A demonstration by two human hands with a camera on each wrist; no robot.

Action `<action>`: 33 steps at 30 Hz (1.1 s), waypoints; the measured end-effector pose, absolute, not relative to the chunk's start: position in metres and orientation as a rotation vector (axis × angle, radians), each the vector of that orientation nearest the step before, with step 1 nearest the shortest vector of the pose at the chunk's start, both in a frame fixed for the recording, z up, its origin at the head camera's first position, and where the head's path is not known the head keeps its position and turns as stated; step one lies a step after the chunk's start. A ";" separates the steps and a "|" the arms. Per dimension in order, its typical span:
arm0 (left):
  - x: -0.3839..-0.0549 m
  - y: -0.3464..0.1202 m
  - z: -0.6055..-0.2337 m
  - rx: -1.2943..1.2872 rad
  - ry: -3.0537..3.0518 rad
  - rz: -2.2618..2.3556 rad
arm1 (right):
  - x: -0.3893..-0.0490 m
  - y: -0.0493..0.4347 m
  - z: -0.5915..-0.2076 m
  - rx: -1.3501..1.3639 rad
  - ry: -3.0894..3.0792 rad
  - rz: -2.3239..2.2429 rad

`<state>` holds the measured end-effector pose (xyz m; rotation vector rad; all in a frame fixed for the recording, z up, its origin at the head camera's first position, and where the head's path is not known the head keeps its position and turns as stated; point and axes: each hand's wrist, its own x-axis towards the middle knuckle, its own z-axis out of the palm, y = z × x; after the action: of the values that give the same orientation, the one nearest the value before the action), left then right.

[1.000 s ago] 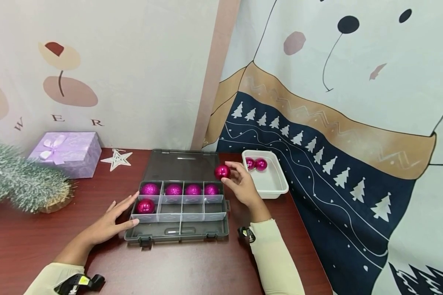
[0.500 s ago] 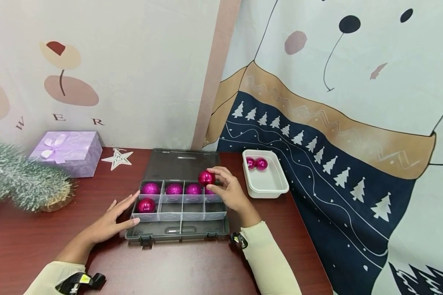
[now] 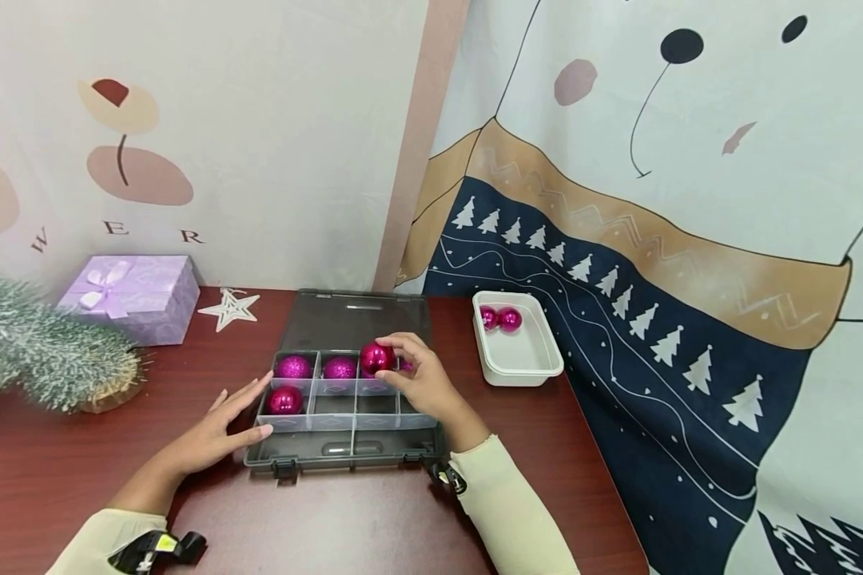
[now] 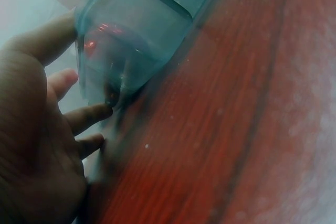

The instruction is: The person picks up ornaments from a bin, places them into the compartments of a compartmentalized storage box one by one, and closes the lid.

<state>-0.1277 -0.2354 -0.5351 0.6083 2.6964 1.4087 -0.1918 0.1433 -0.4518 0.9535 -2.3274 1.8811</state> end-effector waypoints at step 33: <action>-0.129 -0.236 -0.534 0.626 2.696 1.414 | -0.173 0.097 -0.468 1.003 -2.598 1.634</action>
<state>-0.1287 -0.2359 -0.5344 0.6260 2.6958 1.4140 -0.1729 0.0966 -0.4677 1.0035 -2.5977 1.6341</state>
